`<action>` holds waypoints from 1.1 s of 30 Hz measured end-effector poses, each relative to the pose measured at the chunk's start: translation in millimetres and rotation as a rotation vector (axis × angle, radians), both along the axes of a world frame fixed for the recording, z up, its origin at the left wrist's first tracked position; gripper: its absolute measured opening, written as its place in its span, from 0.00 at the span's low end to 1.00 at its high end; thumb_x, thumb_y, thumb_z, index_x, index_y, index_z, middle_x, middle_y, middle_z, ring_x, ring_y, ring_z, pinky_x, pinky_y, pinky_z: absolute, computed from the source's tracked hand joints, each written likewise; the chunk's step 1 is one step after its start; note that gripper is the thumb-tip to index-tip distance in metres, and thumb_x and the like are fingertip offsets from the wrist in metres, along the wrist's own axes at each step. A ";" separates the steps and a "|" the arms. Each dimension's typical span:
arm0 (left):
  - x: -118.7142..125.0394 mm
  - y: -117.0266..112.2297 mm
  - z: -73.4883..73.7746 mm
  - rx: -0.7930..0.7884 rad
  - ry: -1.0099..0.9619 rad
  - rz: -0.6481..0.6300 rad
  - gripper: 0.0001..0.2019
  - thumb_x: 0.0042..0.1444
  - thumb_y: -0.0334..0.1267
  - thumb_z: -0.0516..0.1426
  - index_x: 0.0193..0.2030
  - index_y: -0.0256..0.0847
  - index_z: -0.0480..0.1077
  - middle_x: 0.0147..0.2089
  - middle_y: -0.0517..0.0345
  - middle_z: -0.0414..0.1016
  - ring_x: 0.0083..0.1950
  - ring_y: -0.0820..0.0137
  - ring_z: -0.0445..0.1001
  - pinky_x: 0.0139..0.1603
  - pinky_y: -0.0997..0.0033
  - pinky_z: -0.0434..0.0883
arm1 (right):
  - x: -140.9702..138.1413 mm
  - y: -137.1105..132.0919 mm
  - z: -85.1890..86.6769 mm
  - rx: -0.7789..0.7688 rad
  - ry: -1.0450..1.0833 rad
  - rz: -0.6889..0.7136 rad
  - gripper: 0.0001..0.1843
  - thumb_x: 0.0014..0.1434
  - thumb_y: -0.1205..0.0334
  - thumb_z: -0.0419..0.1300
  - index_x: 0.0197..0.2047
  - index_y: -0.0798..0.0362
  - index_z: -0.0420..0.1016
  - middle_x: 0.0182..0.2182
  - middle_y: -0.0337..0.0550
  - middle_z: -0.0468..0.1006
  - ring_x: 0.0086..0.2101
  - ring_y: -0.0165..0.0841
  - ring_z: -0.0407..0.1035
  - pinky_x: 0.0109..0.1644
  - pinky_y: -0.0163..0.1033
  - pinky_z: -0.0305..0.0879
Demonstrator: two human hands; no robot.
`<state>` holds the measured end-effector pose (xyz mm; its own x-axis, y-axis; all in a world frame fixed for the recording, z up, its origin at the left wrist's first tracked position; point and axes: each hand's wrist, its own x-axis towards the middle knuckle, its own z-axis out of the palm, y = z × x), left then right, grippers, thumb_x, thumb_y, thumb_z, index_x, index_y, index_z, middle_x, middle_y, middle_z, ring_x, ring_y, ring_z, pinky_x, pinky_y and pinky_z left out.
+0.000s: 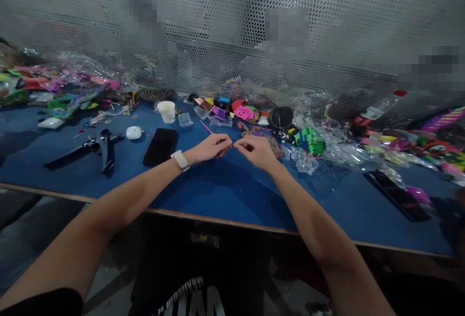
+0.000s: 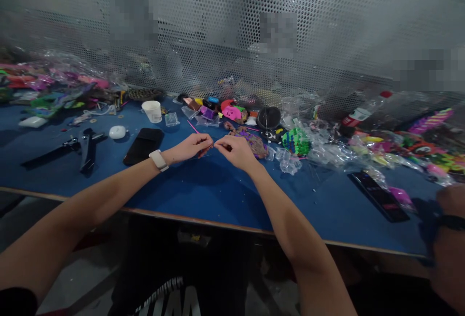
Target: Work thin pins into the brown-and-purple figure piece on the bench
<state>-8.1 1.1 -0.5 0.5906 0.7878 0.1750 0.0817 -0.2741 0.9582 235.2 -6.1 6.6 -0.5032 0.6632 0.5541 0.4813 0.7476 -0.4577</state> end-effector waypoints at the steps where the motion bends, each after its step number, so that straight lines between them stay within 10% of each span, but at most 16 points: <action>1: -1.1 0.8 0.7 0.034 0.014 -0.008 0.20 0.76 0.54 0.61 0.38 0.42 0.71 0.28 0.61 0.69 0.27 0.73 0.68 0.30 0.72 0.68 | -0.1 -0.1 0.7 -0.019 0.010 -0.001 0.14 0.74 0.52 0.64 0.40 0.49 0.88 0.31 0.44 0.83 0.30 0.36 0.71 0.39 0.43 0.66; 8: -0.7 -3.0 3.9 -0.094 -0.134 -0.091 0.17 0.74 0.52 0.64 0.39 0.41 0.73 0.32 0.60 0.69 0.30 0.72 0.69 0.32 0.71 0.71 | 0.6 -4.9 7.9 0.001 0.010 0.011 0.15 0.75 0.51 0.65 0.40 0.48 0.89 0.30 0.43 0.82 0.30 0.35 0.70 0.39 0.43 0.65; 18: 1.5 -11.8 15.8 -0.527 -0.304 -0.149 0.18 0.63 0.47 0.73 0.34 0.39 0.73 0.30 0.61 0.66 0.27 0.77 0.64 0.28 0.75 0.66 | 1.6 -12.3 9.7 0.433 -0.200 -0.030 0.21 0.83 0.53 0.57 0.47 0.51 0.89 0.32 0.46 0.84 0.31 0.35 0.73 0.36 0.41 0.63; 27: -9.7 6.0 4.0 0.349 -0.063 0.188 0.12 0.67 0.43 0.70 0.52 0.42 0.79 0.48 0.52 0.82 0.37 0.72 0.78 0.38 0.70 0.76 | 0.3 -6.1 13.8 -0.339 0.314 -0.032 0.19 0.67 0.42 0.73 0.39 0.51 0.89 0.21 0.37 0.76 0.19 0.29 0.65 0.24 0.38 0.59; 33: -10.2 2.0 6.9 0.518 -0.030 0.180 0.09 0.68 0.45 0.70 0.45 0.42 0.85 0.47 0.52 0.85 0.38 0.71 0.79 0.40 0.70 0.76 | -3.3 -4.9 11.7 -0.477 0.335 0.036 0.21 0.63 0.41 0.75 0.38 0.53 0.88 0.19 0.35 0.74 0.17 0.28 0.64 0.23 0.37 0.58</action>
<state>-18.3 3.1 6.4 0.4436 0.6821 0.5813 0.1453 -0.6948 0.7044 231.9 -11.1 18.4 -0.3787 0.8643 0.3310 0.2308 0.4345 -0.8706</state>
